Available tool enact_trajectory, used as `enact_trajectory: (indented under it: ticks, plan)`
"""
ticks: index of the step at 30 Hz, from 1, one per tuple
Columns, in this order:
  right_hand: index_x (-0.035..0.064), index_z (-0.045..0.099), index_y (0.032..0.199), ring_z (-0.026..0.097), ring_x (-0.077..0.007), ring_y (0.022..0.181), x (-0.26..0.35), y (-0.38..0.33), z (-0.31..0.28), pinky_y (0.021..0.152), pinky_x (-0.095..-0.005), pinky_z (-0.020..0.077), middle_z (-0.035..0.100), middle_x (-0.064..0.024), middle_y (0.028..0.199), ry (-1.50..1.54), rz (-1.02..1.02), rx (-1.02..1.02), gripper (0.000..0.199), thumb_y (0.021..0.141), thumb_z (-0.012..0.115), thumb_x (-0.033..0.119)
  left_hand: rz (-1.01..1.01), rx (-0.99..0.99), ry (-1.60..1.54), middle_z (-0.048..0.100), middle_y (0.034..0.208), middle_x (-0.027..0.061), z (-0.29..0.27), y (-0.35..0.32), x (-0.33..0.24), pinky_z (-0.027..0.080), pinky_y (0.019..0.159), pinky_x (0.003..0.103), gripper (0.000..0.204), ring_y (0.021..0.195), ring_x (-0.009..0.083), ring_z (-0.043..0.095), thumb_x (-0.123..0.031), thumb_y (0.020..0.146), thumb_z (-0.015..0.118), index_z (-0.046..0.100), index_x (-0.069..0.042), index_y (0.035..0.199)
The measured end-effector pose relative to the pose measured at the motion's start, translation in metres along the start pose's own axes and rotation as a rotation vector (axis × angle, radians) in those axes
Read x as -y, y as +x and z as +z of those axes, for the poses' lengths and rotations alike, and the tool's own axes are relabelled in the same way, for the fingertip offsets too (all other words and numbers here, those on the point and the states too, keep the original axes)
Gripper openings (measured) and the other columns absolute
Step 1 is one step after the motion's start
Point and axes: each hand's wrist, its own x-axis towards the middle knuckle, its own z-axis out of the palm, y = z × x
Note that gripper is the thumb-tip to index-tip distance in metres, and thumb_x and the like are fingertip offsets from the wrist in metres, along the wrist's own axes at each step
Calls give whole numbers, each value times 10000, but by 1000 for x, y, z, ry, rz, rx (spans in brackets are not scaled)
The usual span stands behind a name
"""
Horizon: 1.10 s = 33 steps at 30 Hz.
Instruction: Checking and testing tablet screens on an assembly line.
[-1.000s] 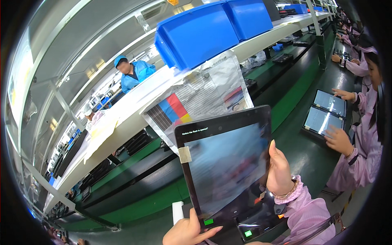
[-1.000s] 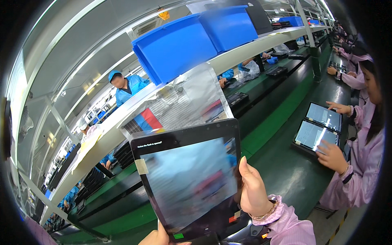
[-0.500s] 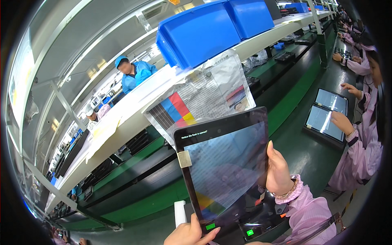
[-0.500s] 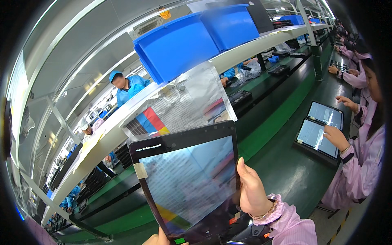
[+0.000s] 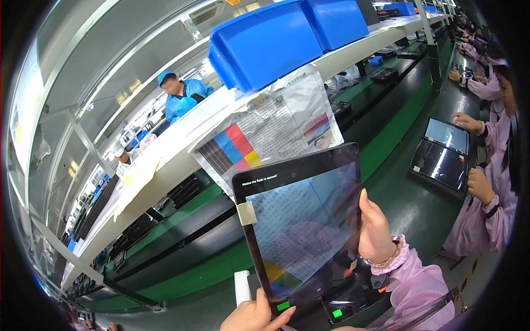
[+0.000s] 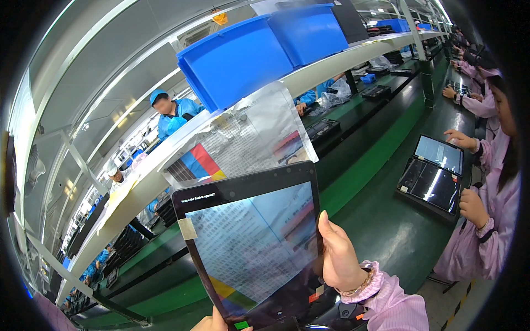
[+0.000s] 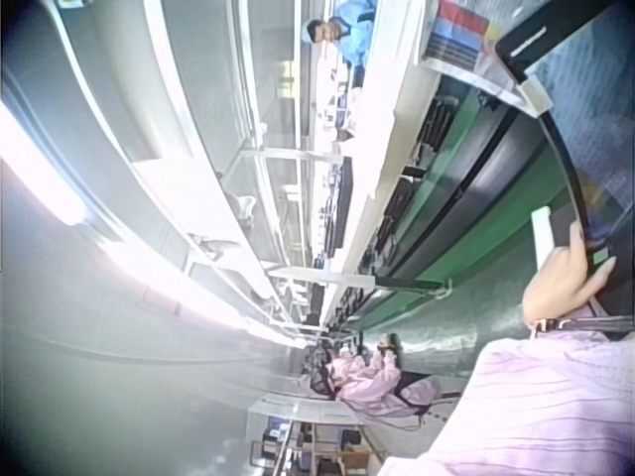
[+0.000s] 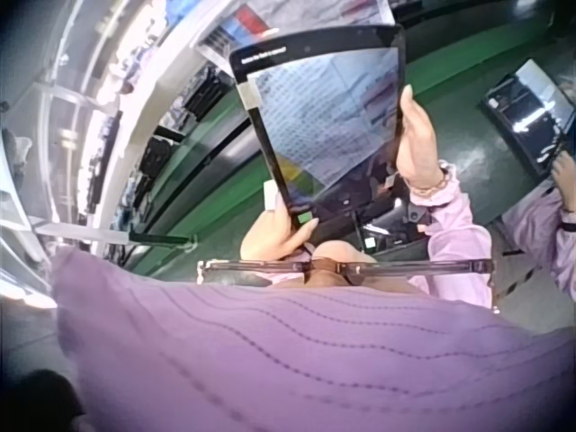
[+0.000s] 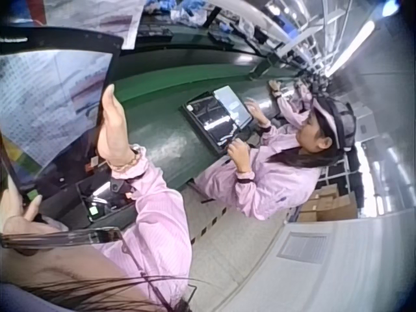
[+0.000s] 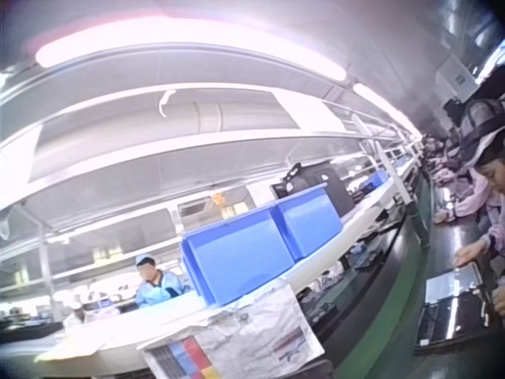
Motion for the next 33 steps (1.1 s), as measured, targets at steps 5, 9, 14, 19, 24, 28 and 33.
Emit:
enact_trajectory:
  ticks: [5, 9, 14, 19, 24, 28, 33]
  plan:
    - [-12, 513, 1239, 557, -167, 1111, -1, 0, 0, 985, -328, 422, 589, -78, 1222, 23, -31, 3, 460, 1025, 371, 370, -5, -7, -19, 587, 673, 213, 0, 1, -1, 427, 471, 441, 863, 535, 389, 563, -211, 822, 706, 149, 159, 1369]
    - [-12, 517, 1235, 562, -165, 1103, -1, 1, -2, 976, -326, 428, 596, -77, 1207, -42, -3, -19, 460, 1025, 369, 371, 10, -34, -20, 583, 656, 210, 1, -1, 0, 420, 466, 448, 819, 524, 392, 556, -208, 822, 705, 195, 161, 1346]
    - [-12, 519, 1226, 568, -164, 1089, -2, 0, -1, 965, -323, 435, 599, -83, 1201, 39, -18, -7, 453, 1028, 362, 364, 4, -23, 19, 582, 644, 202, 1, 0, 1, 419, 465, 449, 779, 515, 393, 551, -209, 821, 707, 235, 166, 1315]
    - [-12, 520, 1225, 571, -193, 1094, -1, 0, -1, 971, -348, 437, 596, -95, 1214, 16, 0, -23, 442, 1031, 354, 349, 3, -28, -17, 580, 633, 199, -2, 1, -2, 422, 463, 444, 764, 508, 388, 552, -211, 817, 712, 251, 169, 1295]
    - [-8, 523, 1225, 575, -212, 1094, -1, -1, -2, 972, -361, 439, 596, -100, 1215, 37, -9, -5, 436, 1031, 354, 344, 38, -16, -30, 573, 623, 202, -5, 5, -5, 420, 450, 429, 799, 505, 381, 555, -218, 811, 722, 229, 173, 1304]
    - [-16, 518, 1223, 572, -186, 1085, -2, -1, -3, 959, -335, 440, 600, -94, 1203, -16, 9, -29, 440, 1032, 355, 344, -23, 19, -6, 570, 644, 211, -11, 6, -1, 412, 446, 427, 863, 496, 373, 544, -254, 792, 745, 205, 161, 1323]
    - [-28, 504, 1237, 561, -169, 1102, -16, 1, 0, 957, -316, 439, 597, -97, 1205, -58, 179, -13, 449, 1034, 352, 342, 45, -112, -605, 372, 1363, 250, -8, 28, 35, 315, 1064, 357, 829, 1283, 271, 405, -154, 853, 690, 114, 108, 1390]
